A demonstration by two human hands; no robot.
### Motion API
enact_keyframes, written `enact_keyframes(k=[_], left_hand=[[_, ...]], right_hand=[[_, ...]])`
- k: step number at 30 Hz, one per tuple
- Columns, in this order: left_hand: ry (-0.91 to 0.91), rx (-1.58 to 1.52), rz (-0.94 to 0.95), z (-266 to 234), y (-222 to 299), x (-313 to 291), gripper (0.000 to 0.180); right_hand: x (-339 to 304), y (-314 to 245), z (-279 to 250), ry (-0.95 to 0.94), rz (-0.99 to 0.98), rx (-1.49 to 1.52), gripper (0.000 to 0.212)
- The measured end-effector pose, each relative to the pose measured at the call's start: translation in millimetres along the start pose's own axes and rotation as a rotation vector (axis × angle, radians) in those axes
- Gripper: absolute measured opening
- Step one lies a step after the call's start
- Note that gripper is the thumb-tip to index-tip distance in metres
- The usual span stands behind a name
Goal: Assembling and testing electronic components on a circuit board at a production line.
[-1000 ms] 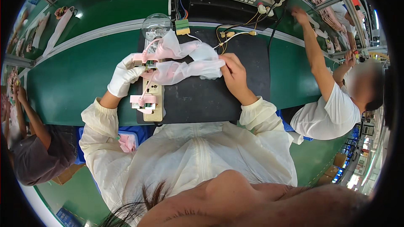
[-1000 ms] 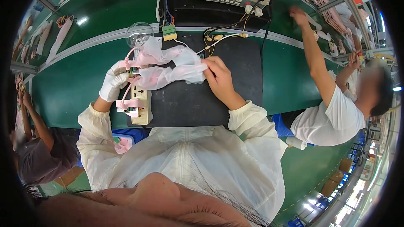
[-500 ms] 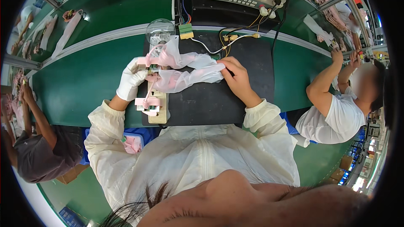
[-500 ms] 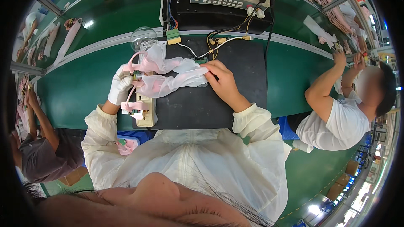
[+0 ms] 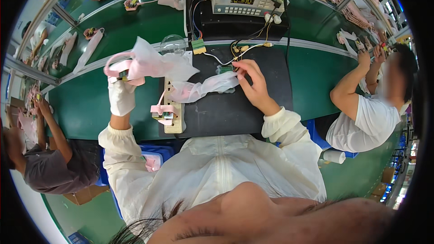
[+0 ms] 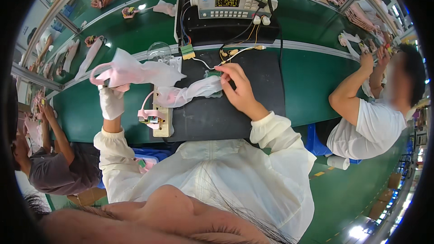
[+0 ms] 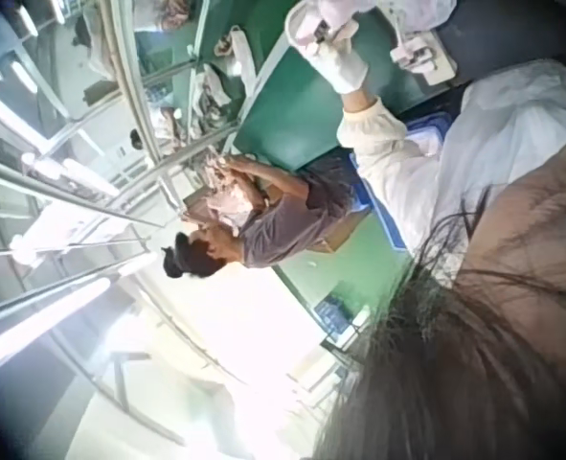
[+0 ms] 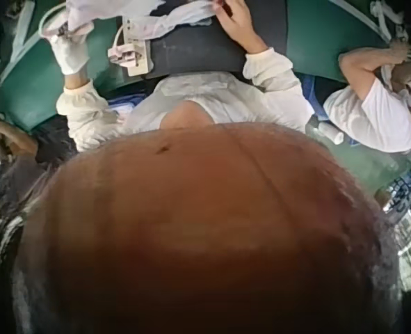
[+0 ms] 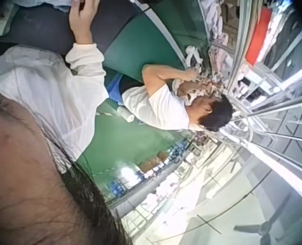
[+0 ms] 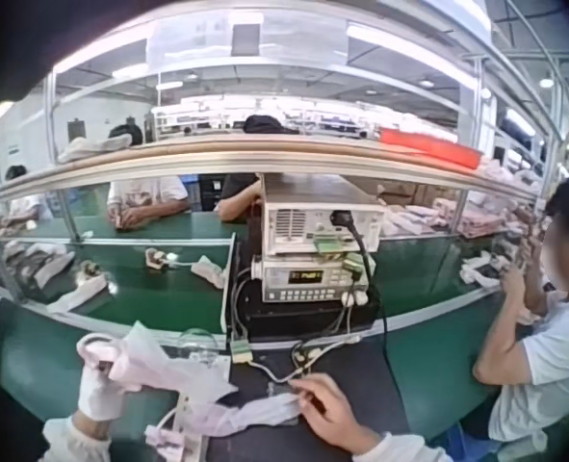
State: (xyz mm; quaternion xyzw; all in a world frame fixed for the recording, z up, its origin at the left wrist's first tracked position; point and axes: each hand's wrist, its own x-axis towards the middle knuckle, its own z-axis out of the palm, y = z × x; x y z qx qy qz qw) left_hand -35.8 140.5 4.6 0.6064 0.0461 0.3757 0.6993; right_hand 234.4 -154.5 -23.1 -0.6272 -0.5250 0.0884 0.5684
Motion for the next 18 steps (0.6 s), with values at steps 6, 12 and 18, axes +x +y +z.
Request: enact_keyframes(k=[6,12,18], left_hand=[[0.078,-0.027,-0.062,85,73,7,0.079],[-0.11,-0.018,-0.178,193,108,22,0.079],[-0.346,-0.07,-0.522,243,75,5,0.054]], right_hand=[[-12,-70,6,0.137,-0.324,-0.085,0.038],[-14,-110,33,0.43,-0.146,0.168,0.055],[-52,34,17,-0.268,-0.121,1.147,0.068]])
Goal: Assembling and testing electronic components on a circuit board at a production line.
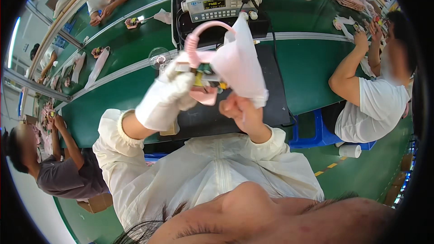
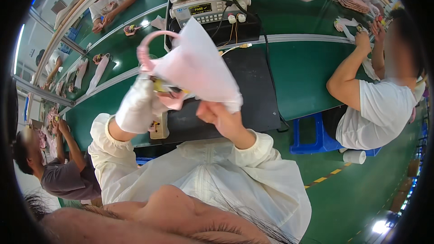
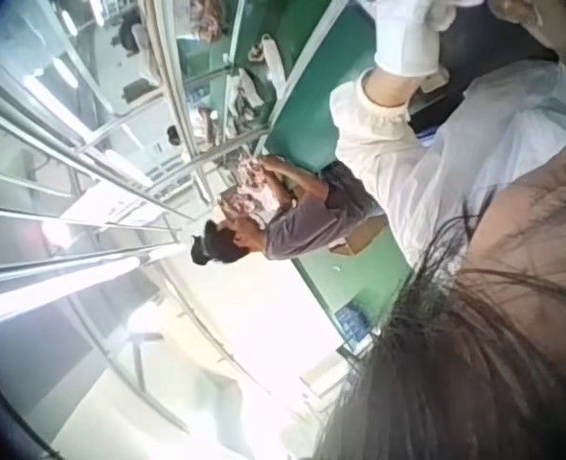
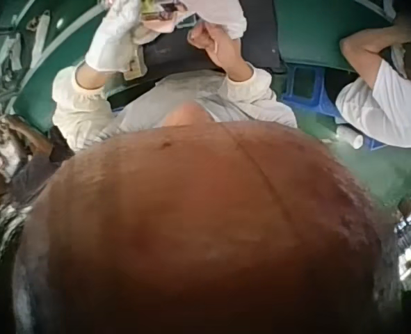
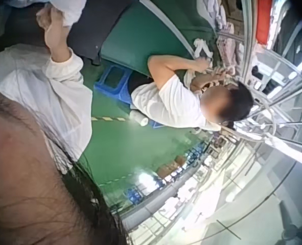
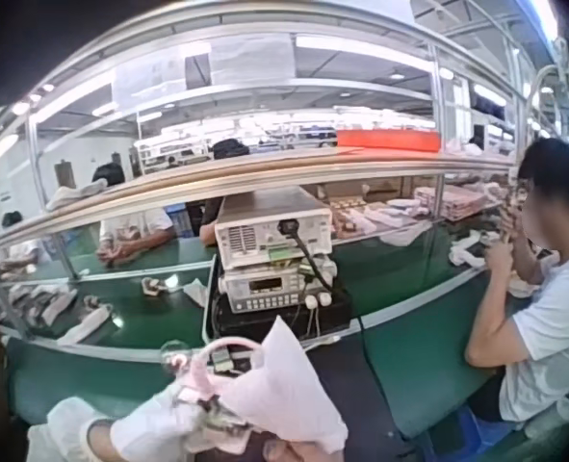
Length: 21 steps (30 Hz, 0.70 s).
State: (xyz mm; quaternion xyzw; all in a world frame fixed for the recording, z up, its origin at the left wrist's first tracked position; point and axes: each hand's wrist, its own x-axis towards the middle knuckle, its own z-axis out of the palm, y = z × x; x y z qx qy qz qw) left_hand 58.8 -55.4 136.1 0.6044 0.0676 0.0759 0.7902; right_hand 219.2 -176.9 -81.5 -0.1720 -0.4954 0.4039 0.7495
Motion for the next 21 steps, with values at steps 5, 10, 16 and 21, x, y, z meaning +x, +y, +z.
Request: enact_keyframes(k=[5,10,16,21], left_hand=[[-0.054,-0.134,-0.363,4,-35,2,0.036],[0.038,-0.12,-0.495,-1,-63,12,0.042],[-0.144,0.141,-0.37,-6,-52,-18,0.059],[-0.067,0.234,-0.208,-43,-56,-65,0.057]], right_hand=[[1,-65,76,0.529,0.019,-0.161,0.07],[-6,-51,82,0.62,0.08,-0.031,0.072],[-12,-79,60,0.629,0.115,0.288,0.07],[-24,-144,10,0.744,0.102,0.152,0.061]])
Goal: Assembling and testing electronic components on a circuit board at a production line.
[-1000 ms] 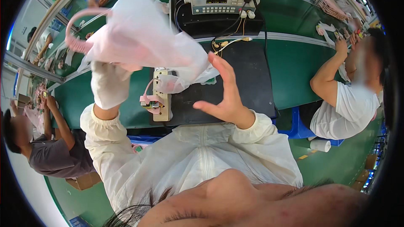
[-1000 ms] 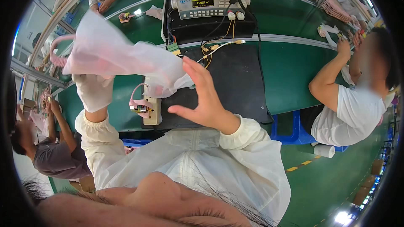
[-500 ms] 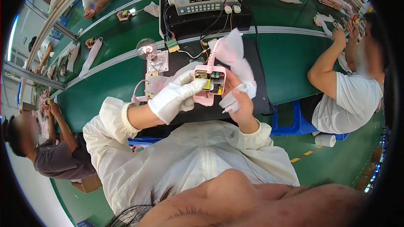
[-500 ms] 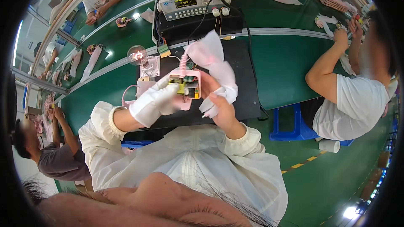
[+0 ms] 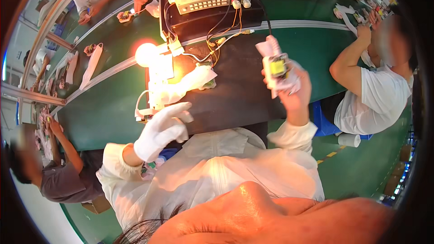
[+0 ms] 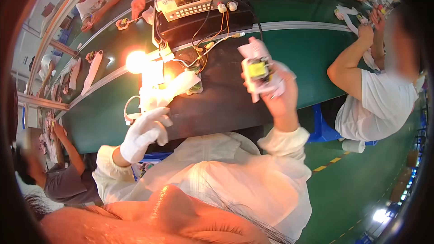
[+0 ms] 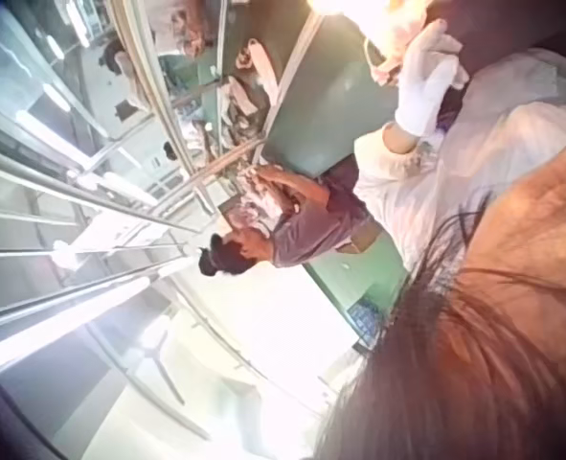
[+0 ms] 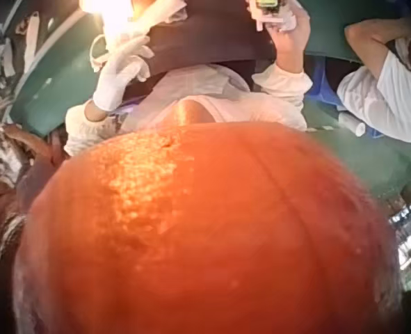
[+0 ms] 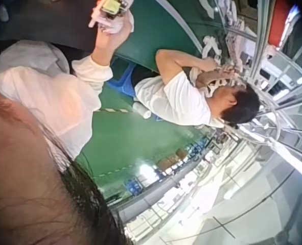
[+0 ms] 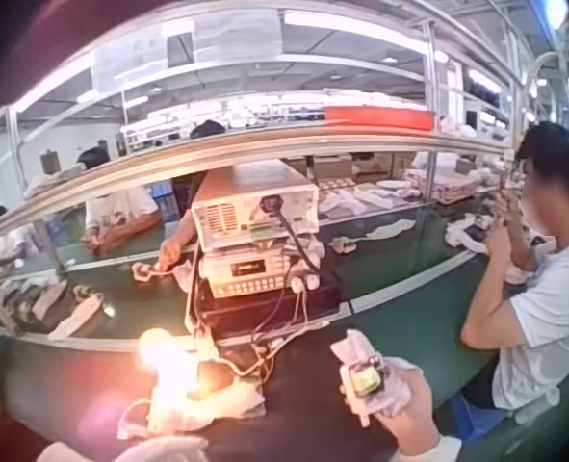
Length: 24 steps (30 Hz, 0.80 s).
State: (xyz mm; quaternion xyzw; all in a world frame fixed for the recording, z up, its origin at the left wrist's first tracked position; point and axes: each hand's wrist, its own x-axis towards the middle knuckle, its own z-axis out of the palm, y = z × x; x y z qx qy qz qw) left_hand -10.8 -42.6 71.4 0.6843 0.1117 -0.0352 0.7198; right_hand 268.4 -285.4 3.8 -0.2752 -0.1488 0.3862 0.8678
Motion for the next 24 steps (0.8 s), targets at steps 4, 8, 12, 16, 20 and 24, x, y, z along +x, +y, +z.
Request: enact_keyframes(k=[4,8,12,16,20,24], left_hand=[[0.308,0.052,0.21,-26,-23,-41,0.043],[0.671,-0.068,0.383,-57,-40,-63,0.038],[0.926,-0.113,0.299,-80,-69,-72,0.04],[0.863,0.0,0.009,-84,-95,-76,0.05],[0.701,-0.064,0.016,-83,-112,-71,0.054],[0.522,-0.144,0.025,-95,-99,-54,0.055]], right_hand=[[46,-64,-81,0.174,-0.178,-0.275,0.049],[91,-100,-144,0.373,-0.186,-0.558,0.042],[103,-110,-165,0.569,0.029,-1.118,0.037],[103,-123,-204,0.364,-0.036,-2.174,0.037],[79,-86,-56,0.988,0.014,-2.74,0.033],[85,-63,18,0.204,-0.789,-2.198,0.029]])
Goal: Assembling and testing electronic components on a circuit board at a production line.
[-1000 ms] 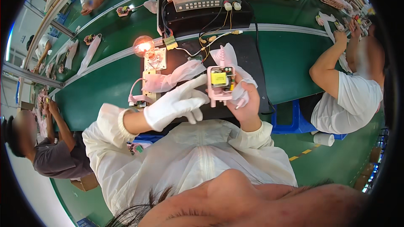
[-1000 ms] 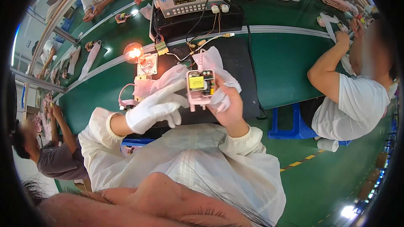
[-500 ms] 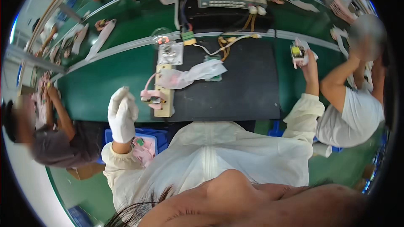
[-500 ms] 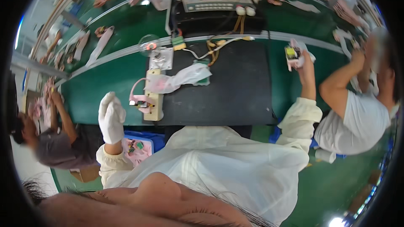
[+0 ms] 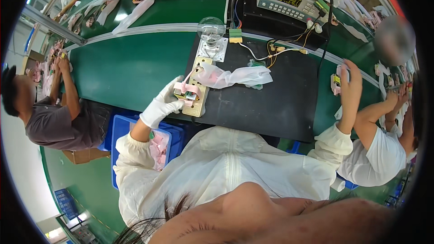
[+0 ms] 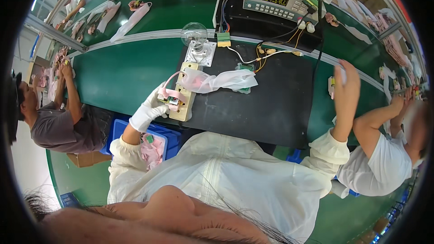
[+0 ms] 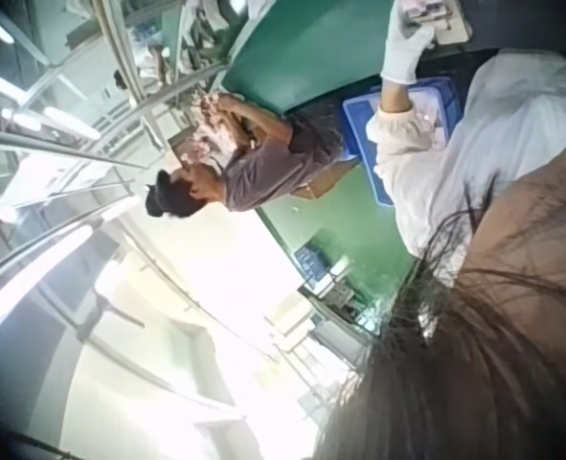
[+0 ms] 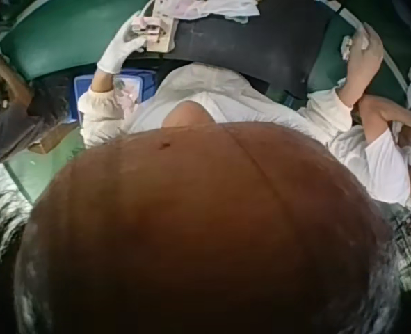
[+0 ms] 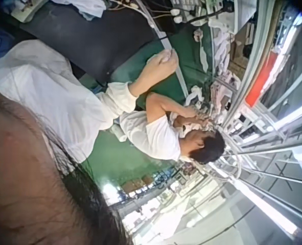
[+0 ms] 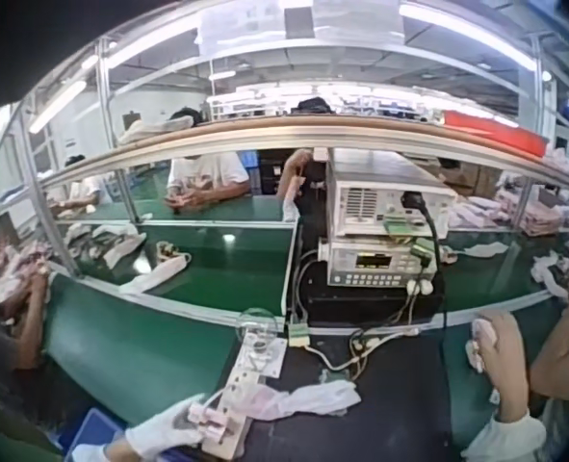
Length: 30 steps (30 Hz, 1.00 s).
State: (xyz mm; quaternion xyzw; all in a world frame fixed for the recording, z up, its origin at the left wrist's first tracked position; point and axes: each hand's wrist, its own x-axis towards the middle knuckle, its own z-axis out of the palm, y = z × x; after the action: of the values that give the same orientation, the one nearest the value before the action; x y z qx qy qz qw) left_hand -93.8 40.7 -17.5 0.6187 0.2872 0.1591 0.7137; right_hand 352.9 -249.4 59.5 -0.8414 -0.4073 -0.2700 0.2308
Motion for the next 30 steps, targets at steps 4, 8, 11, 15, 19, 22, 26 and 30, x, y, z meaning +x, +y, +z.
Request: enact_keyframes(k=[4,8,11,15,19,22,26,30], left_hand=[[-0.224,-0.091,-0.026,-19,-5,18,0.044],[-0.275,-0.17,-0.041,-21,-6,22,0.035],[-0.257,-0.147,-0.027,-21,-13,25,0.036],[-0.206,-0.165,-0.01,-16,-15,25,0.041],[-0.221,-0.216,-0.009,-21,-23,27,0.036],[-0.192,-0.227,0.002,-19,-28,27,0.038],[-0.108,-0.226,0.036,-14,-29,27,0.053],[-0.108,-0.245,0.04,-14,-28,26,0.054]], right_hand=[[0,-71,14,-0.342,-0.076,0.452,0.026],[-29,-101,65,-0.637,-0.126,0.71,0.026],[-54,-118,93,-0.704,0.026,0.962,0.026],[-64,-128,109,-0.494,0.024,1.003,0.026],[-65,-124,117,-0.547,0.112,1.109,0.023],[-65,-121,121,-0.555,0.146,1.11,0.019],[-66,-121,125,-0.568,0.213,1.139,0.015],[-67,-123,124,-0.562,0.205,1.108,0.014]])
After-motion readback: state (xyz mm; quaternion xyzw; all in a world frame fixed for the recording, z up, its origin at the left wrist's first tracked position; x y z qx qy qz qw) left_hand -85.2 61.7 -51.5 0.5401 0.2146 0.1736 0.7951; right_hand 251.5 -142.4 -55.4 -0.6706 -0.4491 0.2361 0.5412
